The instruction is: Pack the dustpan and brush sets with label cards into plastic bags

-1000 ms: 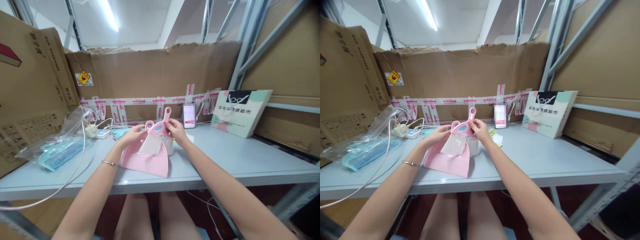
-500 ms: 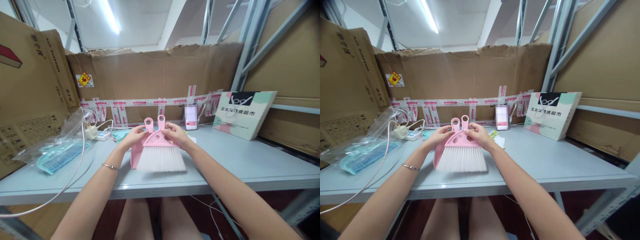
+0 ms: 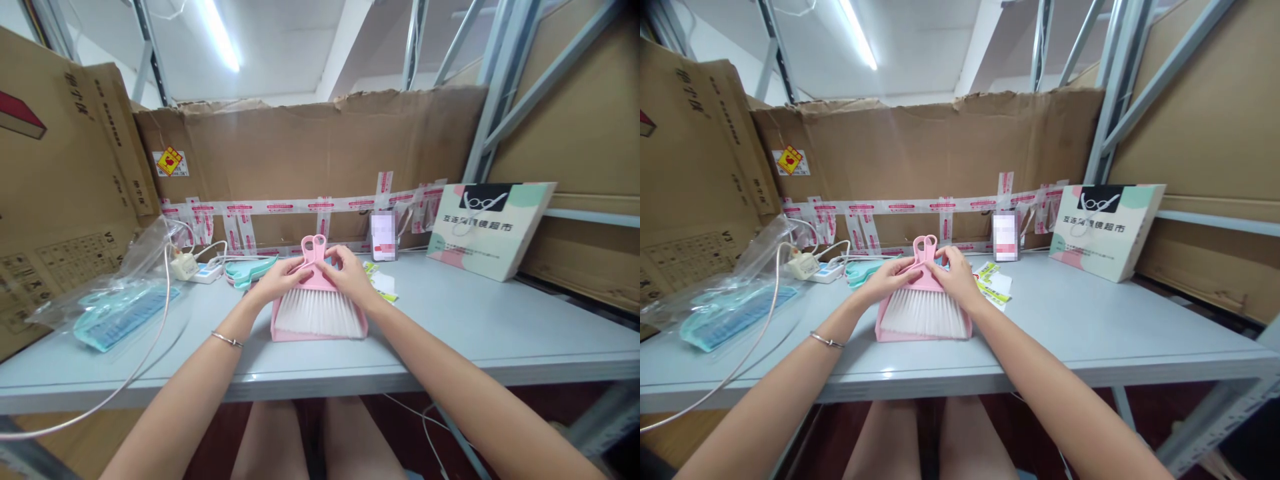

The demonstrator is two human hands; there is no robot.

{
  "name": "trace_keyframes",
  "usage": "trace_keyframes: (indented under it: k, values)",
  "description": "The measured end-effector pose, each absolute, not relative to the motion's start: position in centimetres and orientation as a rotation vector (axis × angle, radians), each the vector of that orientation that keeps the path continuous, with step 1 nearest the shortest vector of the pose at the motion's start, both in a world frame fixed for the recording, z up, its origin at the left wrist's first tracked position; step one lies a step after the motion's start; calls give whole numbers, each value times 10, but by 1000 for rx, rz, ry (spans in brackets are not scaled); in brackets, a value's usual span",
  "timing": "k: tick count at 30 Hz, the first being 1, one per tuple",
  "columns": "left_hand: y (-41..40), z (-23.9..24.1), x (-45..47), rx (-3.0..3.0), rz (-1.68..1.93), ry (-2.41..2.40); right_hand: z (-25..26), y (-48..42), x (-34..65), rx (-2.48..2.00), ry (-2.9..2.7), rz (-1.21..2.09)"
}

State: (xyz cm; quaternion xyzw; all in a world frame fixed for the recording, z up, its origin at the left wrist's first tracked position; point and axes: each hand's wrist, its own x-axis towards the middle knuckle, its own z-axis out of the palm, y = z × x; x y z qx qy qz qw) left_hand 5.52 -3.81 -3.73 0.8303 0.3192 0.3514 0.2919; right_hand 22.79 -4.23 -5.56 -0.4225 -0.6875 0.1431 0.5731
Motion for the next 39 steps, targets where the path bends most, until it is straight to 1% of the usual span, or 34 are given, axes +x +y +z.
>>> trace_keyframes:
  k: [9, 18, 24, 31, 39]
  values:
    - [-36, -46, 62, 2484, 873, 1015, -56, -27, 243, -941, -1643, 752]
    - [-35, -52, 66, 2652, 779, 1115, -67, -22, 237, -985, -1507, 906]
    - [-37, -50, 69, 2747, 703, 1236, -64, -23, 240, -1056, -1452, 1058]
    - [-37, -49, 66, 2870, 633, 1361, -62, -29, 241, -954, -1432, 1411]
    - [-41, -47, 70, 2991, 468, 1400, -62, -29, 241, -957, -1306, 1479]
